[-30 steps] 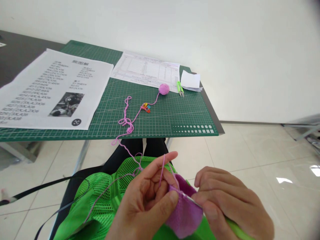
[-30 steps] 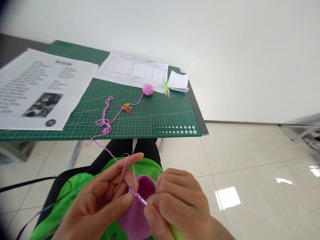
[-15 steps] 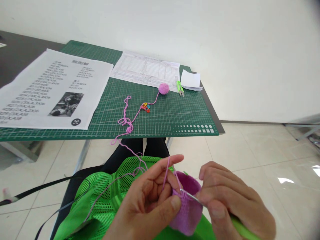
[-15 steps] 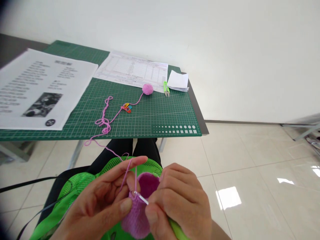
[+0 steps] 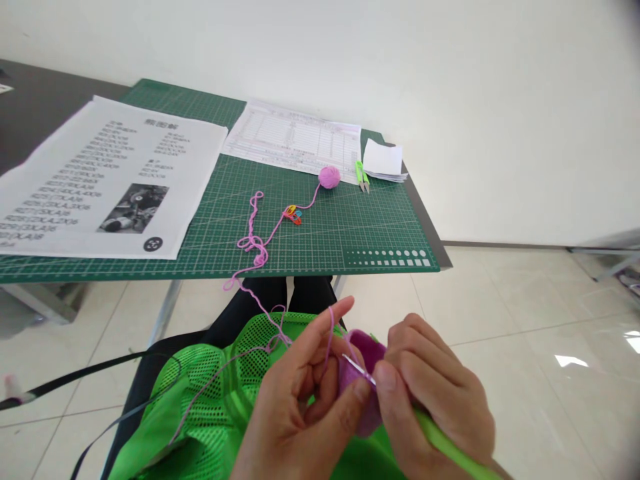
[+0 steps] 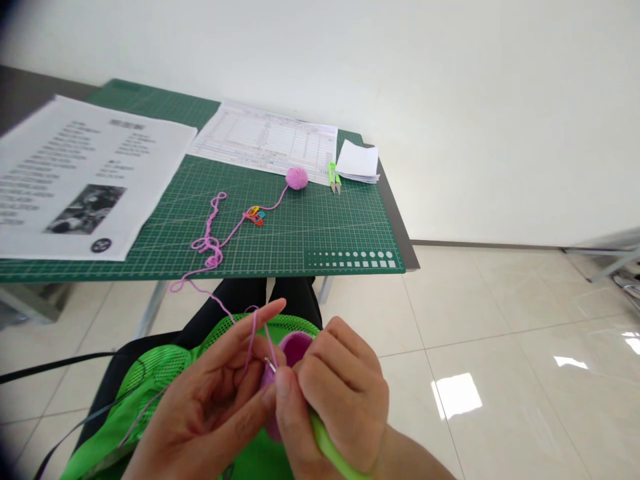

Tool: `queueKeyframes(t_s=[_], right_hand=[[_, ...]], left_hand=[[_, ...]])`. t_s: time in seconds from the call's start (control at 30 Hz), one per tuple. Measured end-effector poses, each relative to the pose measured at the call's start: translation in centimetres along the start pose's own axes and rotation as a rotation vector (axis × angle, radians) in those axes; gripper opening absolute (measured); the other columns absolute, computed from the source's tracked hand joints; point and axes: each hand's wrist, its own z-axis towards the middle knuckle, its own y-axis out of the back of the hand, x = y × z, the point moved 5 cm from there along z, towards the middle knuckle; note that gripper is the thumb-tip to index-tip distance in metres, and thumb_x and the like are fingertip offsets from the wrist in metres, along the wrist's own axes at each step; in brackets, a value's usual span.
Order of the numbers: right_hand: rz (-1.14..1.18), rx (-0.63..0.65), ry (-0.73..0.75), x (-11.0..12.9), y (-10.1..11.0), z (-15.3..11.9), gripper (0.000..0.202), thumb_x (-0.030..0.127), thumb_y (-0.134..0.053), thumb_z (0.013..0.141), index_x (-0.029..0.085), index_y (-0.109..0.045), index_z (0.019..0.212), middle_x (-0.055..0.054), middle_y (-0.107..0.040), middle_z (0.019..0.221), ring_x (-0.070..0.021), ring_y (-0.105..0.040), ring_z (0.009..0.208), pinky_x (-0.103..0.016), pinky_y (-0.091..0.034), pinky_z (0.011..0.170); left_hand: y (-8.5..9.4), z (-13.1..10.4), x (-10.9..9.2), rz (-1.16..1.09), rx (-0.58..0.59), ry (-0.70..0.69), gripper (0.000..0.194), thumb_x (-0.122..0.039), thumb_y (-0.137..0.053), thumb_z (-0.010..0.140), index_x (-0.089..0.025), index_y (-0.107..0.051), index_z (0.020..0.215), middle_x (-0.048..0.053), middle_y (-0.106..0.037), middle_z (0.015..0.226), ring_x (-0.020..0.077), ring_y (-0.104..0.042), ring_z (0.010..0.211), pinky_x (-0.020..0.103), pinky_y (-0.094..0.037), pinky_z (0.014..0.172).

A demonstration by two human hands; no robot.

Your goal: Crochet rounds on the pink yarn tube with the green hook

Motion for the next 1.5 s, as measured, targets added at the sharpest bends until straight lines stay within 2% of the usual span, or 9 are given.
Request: queueKeyframes(t_s=[0.23, 0.33, 0.4, 0.6, 0.77, 0.93, 1.27, 1.37, 1.5], right_hand=[[-0.135, -0.118, 0.092, 0.1, -1.2, -0.3, 0.032, 0.001, -0.055, 0.081, 0.019, -0.041, 0.06, 0.002, -0.041, 0.055, -0.0117, -0.039, 0.057, -0.028, -0.037, 0.05], [-0.135, -0.168, 0.09, -0.5, -1.8, -0.8, 0.031, -0.002, -0.052, 0.081, 0.019, -0.04, 0.061, 0.002, -0.039, 0.058, -0.0123, -0.039, 0.06, -0.029, -0.038, 0.052], [-0.119, -0.207, 0.123, -0.9, -2.1, -1.3, 0.027, 0.0, -0.048, 0.085, 0.019, -0.043, 0.065, 0.002, -0.04, 0.061, -0.0122, -0.039, 0.06, -0.03, -0.039, 0.052], [0.0, -0.232, 0.237, -1.1, -1.7, -1.6, 0.028, 0.02, -0.042, 0.098, 0.016, -0.053, 0.072, 0.0, -0.047, 0.063, -0.0124, -0.043, 0.059, -0.031, -0.044, 0.052], [0.094, -0.099, 0.18, -0.4, -0.1, -0.3, 0.029, 0.007, -0.044, 0.09, 0.017, -0.05, 0.063, 0.001, -0.046, 0.056, -0.0107, -0.042, 0.053, -0.03, -0.04, 0.049], [0.224, -0.036, 0.031, -0.7, 0.6, 0.0, 0.025, 0.001, -0.046, 0.082, 0.017, -0.048, 0.063, 0.002, -0.043, 0.057, -0.0106, -0.042, 0.055, -0.03, -0.036, 0.049], [0.556, -0.052, -0.244, -2.2, 0.1, -1.0, 0.036, 0.021, -0.047, 0.095, 0.017, -0.042, 0.06, 0.003, -0.033, 0.054, -0.0101, -0.037, 0.055, -0.03, -0.03, 0.051], [0.497, -0.059, -0.225, -1.9, 0.4, -1.0, 0.034, 0.017, -0.047, 0.094, 0.017, -0.042, 0.06, 0.003, -0.033, 0.055, -0.0101, -0.037, 0.056, -0.029, -0.03, 0.05], [0.266, 0.025, -0.018, -0.8, 1.1, -0.2, 0.028, 0.001, -0.048, 0.084, 0.017, -0.043, 0.061, 0.003, -0.036, 0.057, -0.0095, -0.037, 0.056, -0.029, -0.031, 0.049]], left_hand=[[0.0, 0.0, 0.9, -0.031, -0.22, -0.144, 0.051, -0.023, -0.077, 0.08, -0.038, -0.064, 0.127, -0.005, -0.061, 0.076, 0.0067, -0.046, 0.057, 0.012, -0.043, 0.055], [-0.1, 0.0, 1.0, -0.02, -0.285, -0.216, 0.054, -0.019, -0.075, 0.081, -0.041, -0.062, 0.128, -0.006, -0.066, 0.082, 0.0067, -0.048, 0.06, 0.011, -0.045, 0.06], [0.0, 0.3, 1.2, -0.091, -0.242, -0.175, 0.052, -0.018, -0.075, 0.081, -0.038, -0.063, 0.128, -0.006, -0.066, 0.08, 0.0066, -0.052, 0.064, 0.011, -0.046, 0.065], [0.8, 1.0, 1.4, -0.27, 0.06, 0.115, 0.054, -0.02, -0.079, 0.078, -0.027, -0.063, 0.129, 0.0, -0.066, 0.083, 0.011, -0.059, 0.078, 0.018, -0.049, 0.073], [0.9, 1.1, 0.8, -0.315, 0.164, 0.169, 0.054, -0.017, -0.081, 0.076, -0.026, -0.066, 0.127, 0.001, -0.068, 0.085, 0.0105, -0.059, 0.077, 0.019, -0.049, 0.074], [0.9, 1.0, 0.6, -0.357, 0.213, 0.203, 0.054, -0.01, -0.081, 0.073, -0.025, -0.068, 0.124, 0.0, -0.068, 0.081, 0.0095, -0.058, 0.074, 0.018, -0.048, 0.071], [0.5, 0.9, 0.8, -0.383, 0.274, 0.211, 0.053, -0.008, -0.081, 0.073, -0.024, -0.07, 0.121, -0.002, -0.068, 0.076, 0.0069, -0.059, 0.07, 0.015, -0.047, 0.072], [0.3, 0.8, 0.9, -0.377, 0.304, 0.208, 0.051, -0.01, -0.081, 0.074, -0.025, -0.07, 0.121, -0.002, -0.067, 0.076, 0.0066, -0.057, 0.069, 0.015, -0.046, 0.069], [0.4, 1.0, 1.0, -0.333, 0.28, 0.188, 0.05, -0.012, -0.081, 0.074, -0.028, -0.07, 0.12, -0.002, -0.065, 0.079, 0.0062, -0.052, 0.067, 0.016, -0.044, 0.067]])
